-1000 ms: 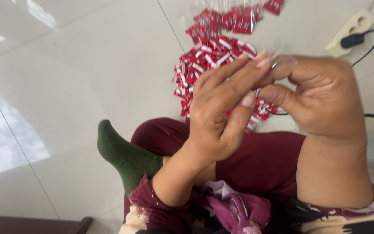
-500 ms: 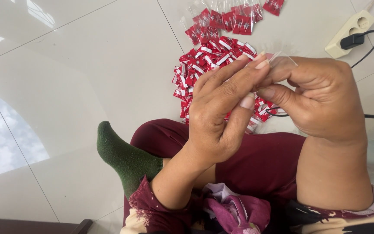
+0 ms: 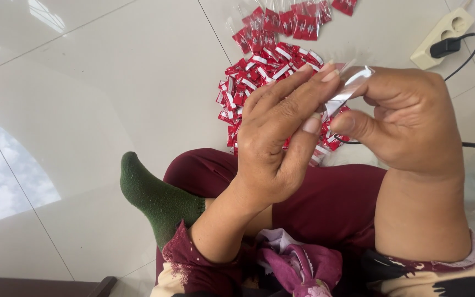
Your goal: The person picks up a small sachet from a pile on the floor and places it into a small plastic bag by hand.
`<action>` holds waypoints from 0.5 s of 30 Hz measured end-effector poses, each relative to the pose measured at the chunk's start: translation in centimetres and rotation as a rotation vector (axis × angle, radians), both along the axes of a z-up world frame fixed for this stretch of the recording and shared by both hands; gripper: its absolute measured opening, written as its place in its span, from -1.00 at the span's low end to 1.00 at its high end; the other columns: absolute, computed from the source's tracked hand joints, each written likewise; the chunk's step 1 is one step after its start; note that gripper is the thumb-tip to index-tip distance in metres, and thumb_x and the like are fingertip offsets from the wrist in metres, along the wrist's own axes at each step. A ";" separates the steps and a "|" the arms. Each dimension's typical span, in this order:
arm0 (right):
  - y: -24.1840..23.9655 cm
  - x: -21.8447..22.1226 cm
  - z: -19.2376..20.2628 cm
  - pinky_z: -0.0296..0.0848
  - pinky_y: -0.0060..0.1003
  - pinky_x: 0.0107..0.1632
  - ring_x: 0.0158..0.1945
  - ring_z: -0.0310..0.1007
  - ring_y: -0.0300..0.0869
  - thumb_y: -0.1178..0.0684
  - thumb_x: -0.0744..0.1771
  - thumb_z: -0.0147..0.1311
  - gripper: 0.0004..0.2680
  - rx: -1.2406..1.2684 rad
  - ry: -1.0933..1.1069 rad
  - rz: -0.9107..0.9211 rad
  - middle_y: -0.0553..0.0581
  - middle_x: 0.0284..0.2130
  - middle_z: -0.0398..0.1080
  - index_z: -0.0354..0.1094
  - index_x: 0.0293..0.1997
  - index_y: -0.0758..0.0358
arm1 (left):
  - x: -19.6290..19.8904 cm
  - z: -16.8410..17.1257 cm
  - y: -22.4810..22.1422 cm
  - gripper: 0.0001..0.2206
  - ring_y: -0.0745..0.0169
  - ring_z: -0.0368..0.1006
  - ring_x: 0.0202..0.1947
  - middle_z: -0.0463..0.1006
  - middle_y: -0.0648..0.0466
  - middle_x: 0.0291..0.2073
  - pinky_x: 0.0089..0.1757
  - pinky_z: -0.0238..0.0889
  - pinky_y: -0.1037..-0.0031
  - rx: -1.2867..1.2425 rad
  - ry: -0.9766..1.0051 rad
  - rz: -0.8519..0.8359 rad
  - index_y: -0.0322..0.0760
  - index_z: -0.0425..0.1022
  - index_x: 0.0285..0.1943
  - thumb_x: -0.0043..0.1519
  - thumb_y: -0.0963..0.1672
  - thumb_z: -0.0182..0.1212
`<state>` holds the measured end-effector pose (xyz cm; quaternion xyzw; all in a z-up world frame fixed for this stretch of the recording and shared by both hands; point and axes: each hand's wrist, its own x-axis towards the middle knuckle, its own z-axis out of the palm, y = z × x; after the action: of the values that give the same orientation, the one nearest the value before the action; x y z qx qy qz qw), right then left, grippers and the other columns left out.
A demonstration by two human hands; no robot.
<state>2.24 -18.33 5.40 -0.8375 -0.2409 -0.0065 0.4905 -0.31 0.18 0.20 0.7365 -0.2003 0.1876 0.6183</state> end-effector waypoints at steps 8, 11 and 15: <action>1.7 0.4 1.4 0.51 -0.36 -0.05 -0.19 0.54 -0.15 0.30 0.37 0.12 -0.96 -0.019 0.008 0.017 0.22 -0.27 0.53 0.45 -0.15 0.46 | 0.3 0.2 0.0 -0.68 0.02 0.54 0.43 0.55 0.08 0.33 0.42 0.28 0.28 0.007 -0.003 0.001 -0.12 0.42 0.37 0.44 -0.20 0.05; 1.8 0.4 1.4 0.56 -0.34 -0.01 -0.15 0.57 -0.12 0.32 0.37 0.11 -0.96 0.002 0.017 0.025 0.23 -0.25 0.54 0.46 -0.15 0.47 | 0.3 0.2 0.1 -0.67 0.02 0.54 0.42 0.55 0.07 0.32 0.41 0.29 0.28 0.002 -0.017 0.003 -0.13 0.42 0.37 0.42 -0.21 0.06; 1.9 0.5 1.4 0.57 -0.36 -0.04 -0.17 0.58 -0.14 0.33 0.36 0.09 -0.95 0.017 0.016 0.047 0.20 -0.28 0.54 0.46 -0.17 0.44 | 0.4 0.6 0.2 -0.69 -0.01 0.51 0.42 0.55 0.05 0.30 0.35 0.29 0.27 0.002 -0.025 0.009 -0.15 0.42 0.35 0.43 -0.20 0.02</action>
<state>2.74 -16.46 6.84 -0.8275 -0.2565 0.0098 0.4994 0.06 0.39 0.79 0.7355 -0.2050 0.1993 0.6142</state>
